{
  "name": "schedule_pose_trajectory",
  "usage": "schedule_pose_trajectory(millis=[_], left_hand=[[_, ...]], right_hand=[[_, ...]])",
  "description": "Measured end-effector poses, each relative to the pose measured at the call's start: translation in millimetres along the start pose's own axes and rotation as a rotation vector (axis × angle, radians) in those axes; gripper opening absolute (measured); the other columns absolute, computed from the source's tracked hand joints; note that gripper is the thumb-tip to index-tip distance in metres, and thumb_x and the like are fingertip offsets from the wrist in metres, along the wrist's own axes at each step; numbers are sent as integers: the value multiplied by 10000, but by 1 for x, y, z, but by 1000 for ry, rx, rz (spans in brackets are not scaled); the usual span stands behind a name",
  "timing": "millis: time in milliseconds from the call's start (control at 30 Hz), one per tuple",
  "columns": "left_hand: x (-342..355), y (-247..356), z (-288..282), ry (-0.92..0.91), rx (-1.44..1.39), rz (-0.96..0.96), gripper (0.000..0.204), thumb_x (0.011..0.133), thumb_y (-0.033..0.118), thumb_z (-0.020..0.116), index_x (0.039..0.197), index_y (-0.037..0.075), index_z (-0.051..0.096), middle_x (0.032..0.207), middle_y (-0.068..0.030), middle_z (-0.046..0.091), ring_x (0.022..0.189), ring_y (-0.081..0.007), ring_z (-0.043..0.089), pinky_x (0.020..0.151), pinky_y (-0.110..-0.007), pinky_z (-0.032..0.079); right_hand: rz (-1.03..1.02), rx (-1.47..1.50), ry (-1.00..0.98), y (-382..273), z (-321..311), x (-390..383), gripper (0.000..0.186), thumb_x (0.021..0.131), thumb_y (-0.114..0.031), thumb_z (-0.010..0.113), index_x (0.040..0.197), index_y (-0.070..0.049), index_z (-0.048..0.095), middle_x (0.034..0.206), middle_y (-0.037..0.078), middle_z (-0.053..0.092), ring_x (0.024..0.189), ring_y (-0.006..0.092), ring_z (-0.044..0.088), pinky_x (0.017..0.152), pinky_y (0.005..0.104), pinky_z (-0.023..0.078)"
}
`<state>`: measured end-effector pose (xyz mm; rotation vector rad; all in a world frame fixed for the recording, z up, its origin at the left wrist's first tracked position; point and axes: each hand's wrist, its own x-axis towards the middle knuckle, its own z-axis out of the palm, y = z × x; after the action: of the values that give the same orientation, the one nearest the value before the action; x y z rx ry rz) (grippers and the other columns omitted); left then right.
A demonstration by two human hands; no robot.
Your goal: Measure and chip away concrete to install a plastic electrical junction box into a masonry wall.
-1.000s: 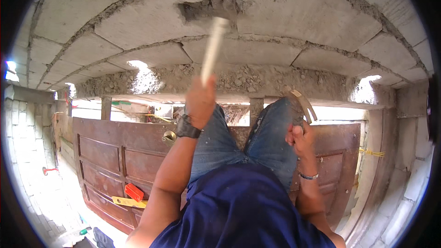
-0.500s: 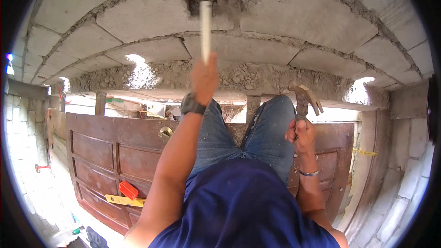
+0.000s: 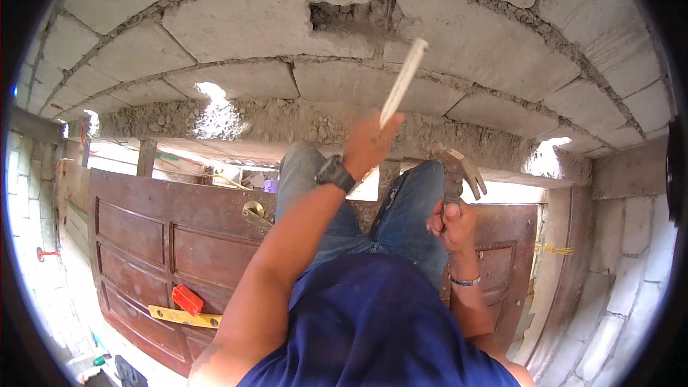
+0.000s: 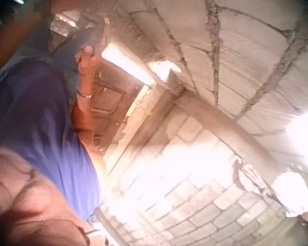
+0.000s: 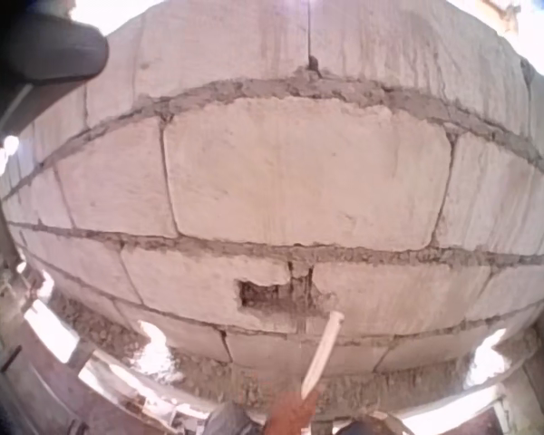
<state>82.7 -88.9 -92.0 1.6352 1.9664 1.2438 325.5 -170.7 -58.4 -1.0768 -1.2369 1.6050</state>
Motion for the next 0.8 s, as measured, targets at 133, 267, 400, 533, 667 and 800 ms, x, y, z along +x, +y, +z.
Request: schedule_pose_trajectory(millis=[133,267,400,533,667,800], left_hand=[[-11,-6,-30,13,38,-4,458,957,420,482,873,-15,598,656,-207,571,595,-354,577,497,-431,414],[21,-15,-39,132,-256,-279,451,958,431,484,851,5,584,606,-186,544,566,-322,555,482,-424,395],[-13,14,-18,-80,-119,122,471,959,446,494,820,3,571,544,-149,481,476,-264,478,448,-398,364],[-21,4,-23,250,244,503,514,940,486,505,787,1,576,567,-162,514,495,-289,513,465,-407,385],[21,-18,-34,-79,-234,-353,518,903,529,525,865,18,601,650,-186,587,598,-358,580,506,-448,429],[-3,-6,-10,-174,-259,-66,524,896,541,527,907,22,600,666,-180,598,587,-344,590,529,-446,444]], right_hand=[[-11,-28,-20,-3,0,-8,600,843,-585,611,826,11,542,541,21,469,451,105,463,474,280,440],[28,-2,-42,-3,7,-7,588,846,-576,614,828,7,540,548,19,470,453,106,457,477,278,438],[29,37,-15,-1,10,-10,583,850,-573,610,836,5,538,552,21,473,452,109,457,482,277,439],[0,-2,-38,-6,14,-14,581,850,-574,607,856,3,538,564,28,482,455,115,459,491,285,445],[20,6,-83,-6,19,-15,595,839,-590,607,871,0,538,575,31,489,459,119,463,491,291,446],[57,-39,-27,-15,29,-19,634,802,-619,632,850,6,541,549,34,464,458,128,440,531,316,451]])
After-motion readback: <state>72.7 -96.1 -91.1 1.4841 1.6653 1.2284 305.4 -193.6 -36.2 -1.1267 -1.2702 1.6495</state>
